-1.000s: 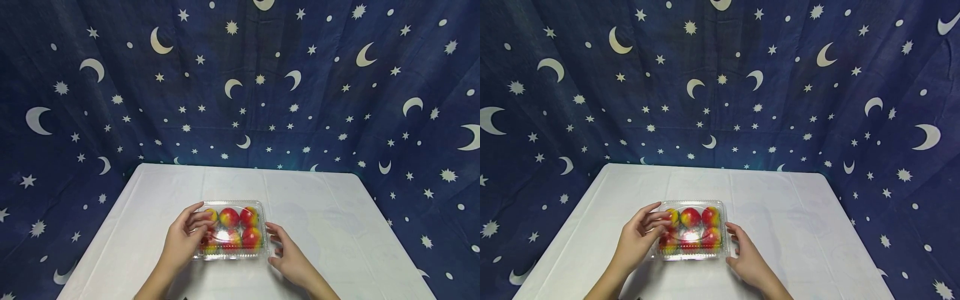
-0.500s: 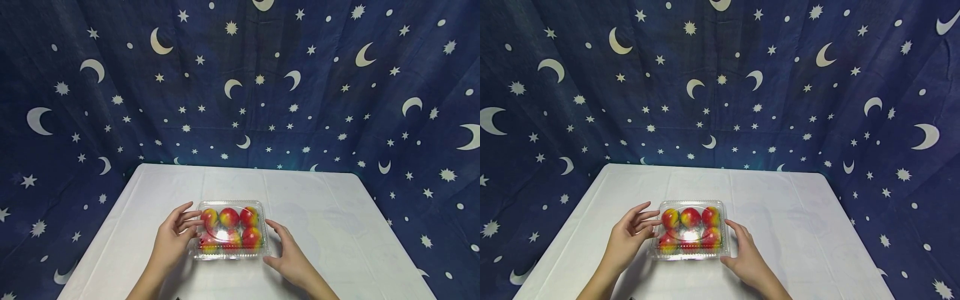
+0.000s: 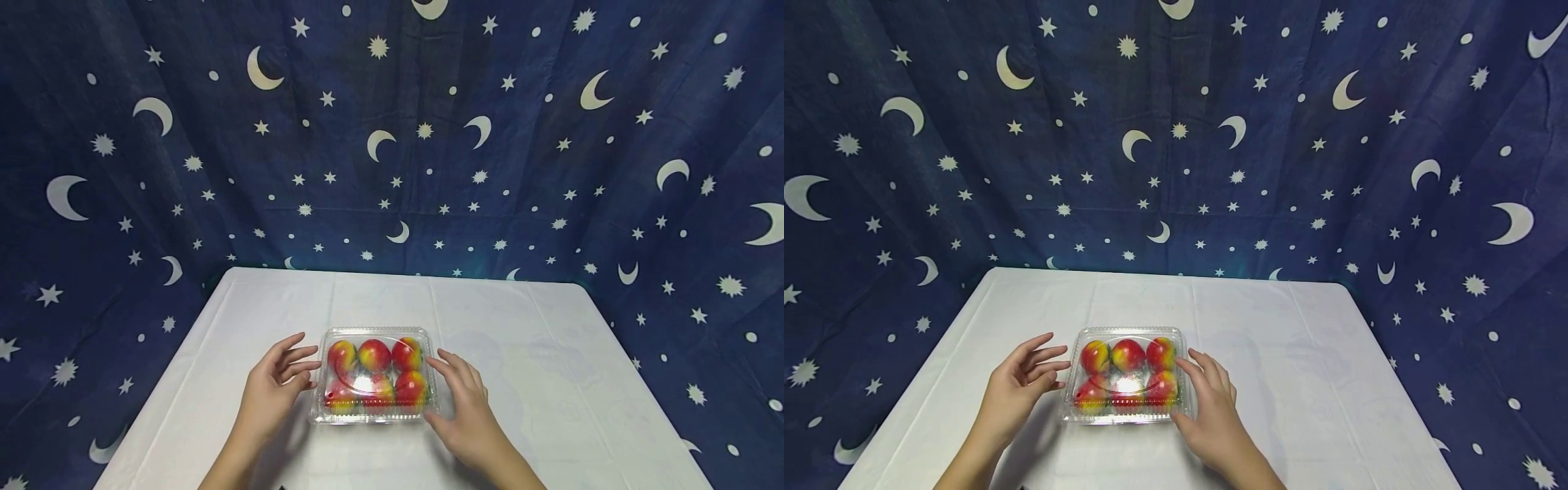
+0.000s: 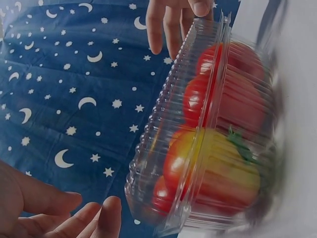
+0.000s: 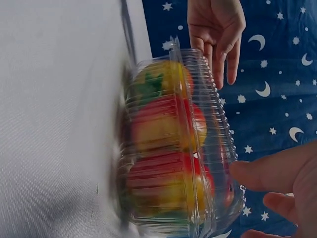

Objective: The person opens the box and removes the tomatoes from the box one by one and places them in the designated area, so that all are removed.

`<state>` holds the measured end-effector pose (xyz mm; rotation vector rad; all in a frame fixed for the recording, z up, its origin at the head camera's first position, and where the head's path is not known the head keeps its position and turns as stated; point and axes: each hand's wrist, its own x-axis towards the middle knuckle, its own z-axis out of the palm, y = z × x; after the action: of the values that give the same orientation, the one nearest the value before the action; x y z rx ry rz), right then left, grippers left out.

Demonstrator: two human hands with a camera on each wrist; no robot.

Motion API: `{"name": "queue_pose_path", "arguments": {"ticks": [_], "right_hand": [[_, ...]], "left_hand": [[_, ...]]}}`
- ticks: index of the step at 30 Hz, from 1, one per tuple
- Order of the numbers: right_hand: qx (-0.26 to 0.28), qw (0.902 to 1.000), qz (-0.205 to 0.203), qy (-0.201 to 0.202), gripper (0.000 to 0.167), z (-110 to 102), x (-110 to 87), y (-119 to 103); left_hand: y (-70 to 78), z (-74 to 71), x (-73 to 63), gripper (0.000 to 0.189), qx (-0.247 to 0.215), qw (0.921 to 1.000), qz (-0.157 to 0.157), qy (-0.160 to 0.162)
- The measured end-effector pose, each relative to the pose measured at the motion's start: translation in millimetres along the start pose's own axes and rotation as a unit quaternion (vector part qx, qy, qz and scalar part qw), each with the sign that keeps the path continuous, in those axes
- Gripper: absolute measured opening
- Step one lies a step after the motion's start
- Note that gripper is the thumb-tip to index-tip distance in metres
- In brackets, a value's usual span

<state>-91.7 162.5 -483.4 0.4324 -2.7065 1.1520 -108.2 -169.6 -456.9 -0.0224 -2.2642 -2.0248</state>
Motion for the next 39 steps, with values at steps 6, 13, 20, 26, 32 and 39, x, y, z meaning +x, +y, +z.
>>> {"name": "queue_pose_path", "arguments": {"ticks": [6,13,20,26,32,39], "right_hand": [[-0.068,0.9945,-0.069,0.041,0.092,4.5,1.1,-1.0],[-0.112,0.9836,-0.129,0.058,0.09,5.2,2.5,-3.6],[-0.132,0.9738,-0.173,0.066,0.085,6.3,6.7,-10.8],[-0.138,0.9687,-0.197,0.06,0.083,9.4,9.4,-16.4],[-0.138,0.9683,-0.203,0.048,0.081,14.1,12.0,-22.6],[-0.14,0.9679,-0.205,0.04,0.079,20.6,15.3,-30.3]], "left_hand": [[-3.5,-2.3,1.9,0.064,0.007,0.9998,-0.014,0.01],[-10.8,-4.8,3.5,0.064,0.013,0.9994,-0.031,0.011],[-19.1,-7.4,5.7,0.065,0.025,0.9989,-0.039,0.007],[-25.1,-8.0,6.8,0.065,0.038,0.9977,-0.056,0.003],[-31.5,-7.6,6.7,0.065,0.043,0.9963,-0.074,-0.009],[-39.0,-6.4,6.6,0.065,0.037,0.9935,-0.106,-0.018]]}}
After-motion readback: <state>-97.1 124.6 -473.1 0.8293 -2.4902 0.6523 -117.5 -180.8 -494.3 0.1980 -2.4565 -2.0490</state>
